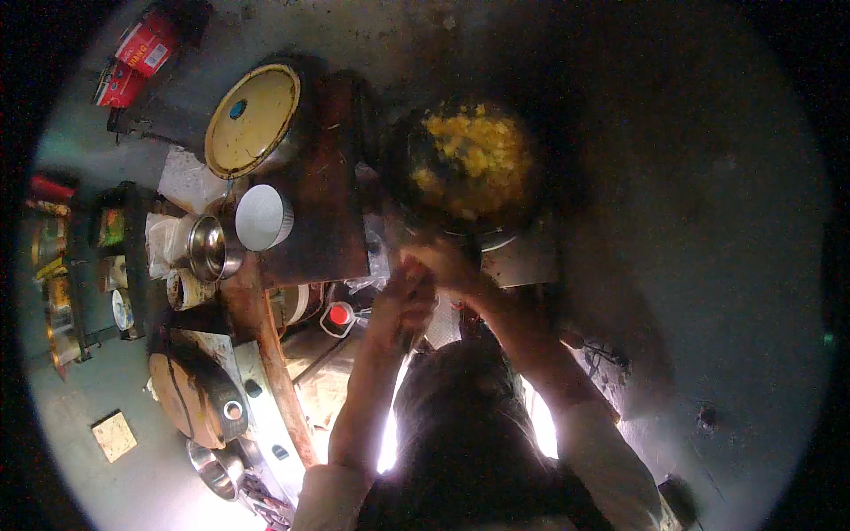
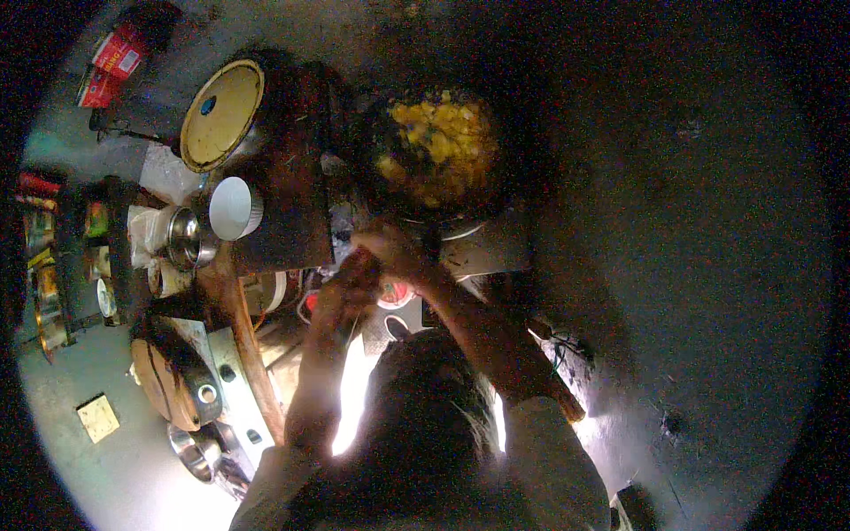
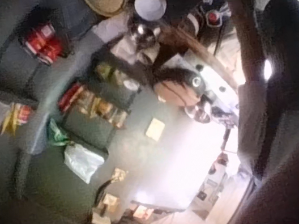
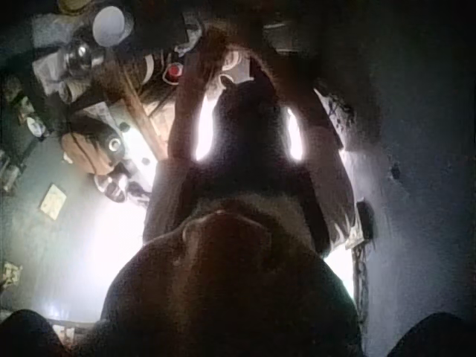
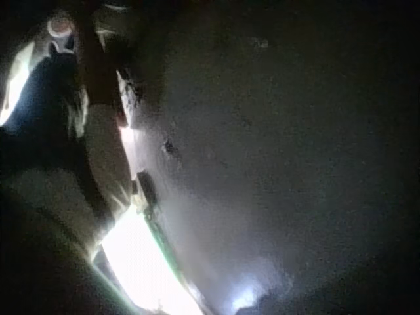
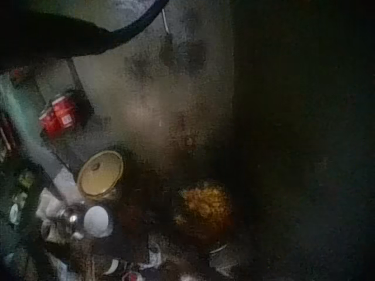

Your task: The person stirs a yellow mixture in a large wok over a gas burner using a metal spatula and a ladle. After cooking, the person moves to a sink area and washes a metal bowl under running water.

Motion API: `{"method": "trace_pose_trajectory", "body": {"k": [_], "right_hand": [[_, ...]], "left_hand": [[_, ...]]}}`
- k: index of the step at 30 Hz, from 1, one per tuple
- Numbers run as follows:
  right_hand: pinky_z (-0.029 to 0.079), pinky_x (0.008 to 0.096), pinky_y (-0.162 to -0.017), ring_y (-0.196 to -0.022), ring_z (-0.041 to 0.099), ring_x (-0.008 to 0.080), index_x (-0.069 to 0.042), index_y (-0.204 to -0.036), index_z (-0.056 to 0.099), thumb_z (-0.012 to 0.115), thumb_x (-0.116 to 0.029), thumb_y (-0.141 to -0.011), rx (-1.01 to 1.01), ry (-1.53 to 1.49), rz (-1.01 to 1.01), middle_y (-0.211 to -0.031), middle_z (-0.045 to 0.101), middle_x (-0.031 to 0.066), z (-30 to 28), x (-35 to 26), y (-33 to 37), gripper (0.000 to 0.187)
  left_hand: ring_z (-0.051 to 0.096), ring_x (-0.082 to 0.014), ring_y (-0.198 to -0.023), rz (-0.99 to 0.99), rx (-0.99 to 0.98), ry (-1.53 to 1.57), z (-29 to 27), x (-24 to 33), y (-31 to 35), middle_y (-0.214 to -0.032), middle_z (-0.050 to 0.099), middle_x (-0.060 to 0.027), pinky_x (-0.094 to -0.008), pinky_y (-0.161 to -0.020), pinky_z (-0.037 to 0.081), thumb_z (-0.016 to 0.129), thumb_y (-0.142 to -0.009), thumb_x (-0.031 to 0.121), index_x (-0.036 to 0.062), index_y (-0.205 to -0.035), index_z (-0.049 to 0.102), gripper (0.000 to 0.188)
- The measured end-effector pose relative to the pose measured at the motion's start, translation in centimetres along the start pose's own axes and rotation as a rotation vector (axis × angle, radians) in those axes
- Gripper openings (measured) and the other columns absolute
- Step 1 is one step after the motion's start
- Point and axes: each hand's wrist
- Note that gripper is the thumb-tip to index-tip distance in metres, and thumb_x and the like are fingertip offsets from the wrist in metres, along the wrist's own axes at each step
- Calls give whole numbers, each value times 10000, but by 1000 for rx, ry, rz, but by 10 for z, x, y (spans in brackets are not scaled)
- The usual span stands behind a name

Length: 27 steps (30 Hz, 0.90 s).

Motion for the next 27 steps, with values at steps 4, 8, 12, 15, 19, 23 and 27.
{"method": "trace_pose_trajectory", "body": {"k": [4,8,12,15,19,23,27], "right_hand": [[437,314,-599,-635,519,176,-90,-737,540,571,-137,-655,-17,-937,545,-665,534,10,-7,21,1,100],[439,292,-624,-697,552,225,-52,-800,557,518,-175,-705,-100,136,-135,-803,569,114,-4,-15,-10,161],[443,349,-645,-600,508,198,-80,-625,518,529,-152,-701,-46,-272,205,-595,516,55,-11,-16,-39,106],[447,362,-615,-634,540,198,-73,-759,540,603,-229,-625,-216,-328,530,-728,539,111,-19,41,-5,215],[426,355,-594,-641,535,189,-77,-749,560,632,-191,-578,171,377,-239,-755,558,91,2,-39,-31,217],[427,308,-578,-649,539,196,-76,-756,576,607,-161,-616,-173,-212,209,-779,571,99,-8,33,-12,167],[421,316,-595,-673,531,198,-57,-712,545,558,-173,-699,-79,20,-75,-777,563,106,1,29,-3,117]], "left_hand": [[564,-124,-623,246,-240,-70,19,5,-19,-769,579,-47,-237,-520,461,529,-845,286,63,-994,524,268],[400,-52,-446,169,-199,-125,-24,-17,10,-625,443,34,-196,-388,399,486,-875,255,142,-824,483,124],[421,-51,-446,262,-257,48,6,24,1,-663,458,28,-197,-365,372,452,-894,220,120,-851,485,113],[523,-94,-534,23,-218,92,30,-1,-20,-755,585,-41,-198,-423,392,474,-876,303,71,-932,549,250],[466,-57,-519,-62,-167,328,-40,-9,11,-757,515,13,-152,-389,354,456,-885,244,93,-1088,455,253],[462,-56,-536,91,-33,41,17,18,-17,-779,512,2,-172,-434,377,473,-879,242,86,-1096,454,268],[502,-55,-578,-113,-225,421,1,8,29,-878,544,-55,-139,-409,371,486,-877,241,66,-1082,482,269]]}}
Point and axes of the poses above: each hand's wrist, its own y-axis away from the middle knuckle, its own z-axis out of the palm, x = y × z
